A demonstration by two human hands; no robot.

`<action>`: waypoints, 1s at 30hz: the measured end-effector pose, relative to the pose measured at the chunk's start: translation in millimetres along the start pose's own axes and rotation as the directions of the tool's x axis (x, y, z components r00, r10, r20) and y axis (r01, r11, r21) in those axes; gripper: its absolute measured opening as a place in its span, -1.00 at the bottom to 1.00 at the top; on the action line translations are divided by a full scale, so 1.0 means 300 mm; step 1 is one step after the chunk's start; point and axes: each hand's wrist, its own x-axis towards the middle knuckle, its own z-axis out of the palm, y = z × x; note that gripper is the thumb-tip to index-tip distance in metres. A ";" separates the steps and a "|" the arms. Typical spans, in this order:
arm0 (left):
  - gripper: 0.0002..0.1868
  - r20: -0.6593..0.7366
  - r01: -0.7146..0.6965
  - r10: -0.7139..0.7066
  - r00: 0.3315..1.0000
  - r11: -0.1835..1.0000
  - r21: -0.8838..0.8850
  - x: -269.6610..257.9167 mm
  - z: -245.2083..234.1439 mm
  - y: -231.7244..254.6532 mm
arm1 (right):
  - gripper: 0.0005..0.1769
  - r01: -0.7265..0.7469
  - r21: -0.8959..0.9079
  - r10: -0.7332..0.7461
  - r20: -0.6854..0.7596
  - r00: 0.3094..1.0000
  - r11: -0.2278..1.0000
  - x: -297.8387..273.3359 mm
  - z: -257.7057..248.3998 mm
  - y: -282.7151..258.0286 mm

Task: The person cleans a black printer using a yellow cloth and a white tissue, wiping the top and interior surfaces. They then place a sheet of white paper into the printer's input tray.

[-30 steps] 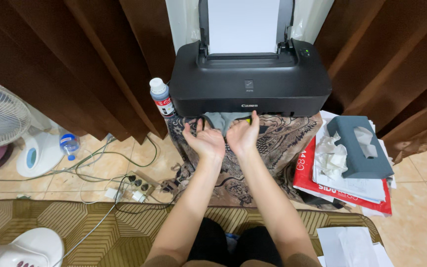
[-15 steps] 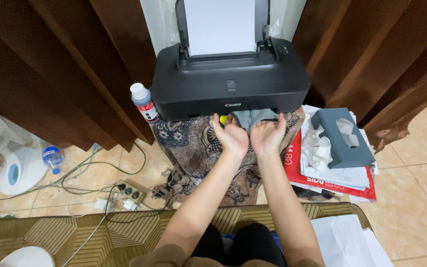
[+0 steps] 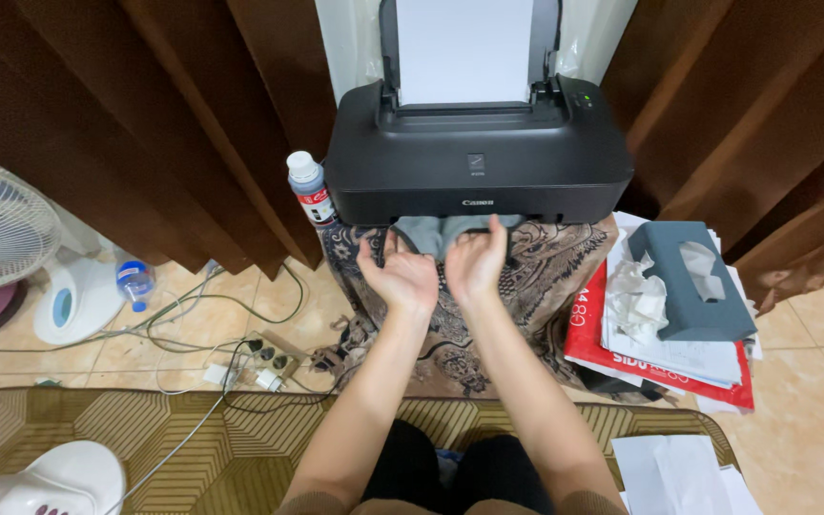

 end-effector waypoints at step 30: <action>-0.57 0.148 -0.089 0.039 0.988 0.932 0.350 -0.099 0.032 0.128 | -0.57 -0.093 -0.075 0.100 0.086 0.991 0.993 -0.279 0.086 -0.248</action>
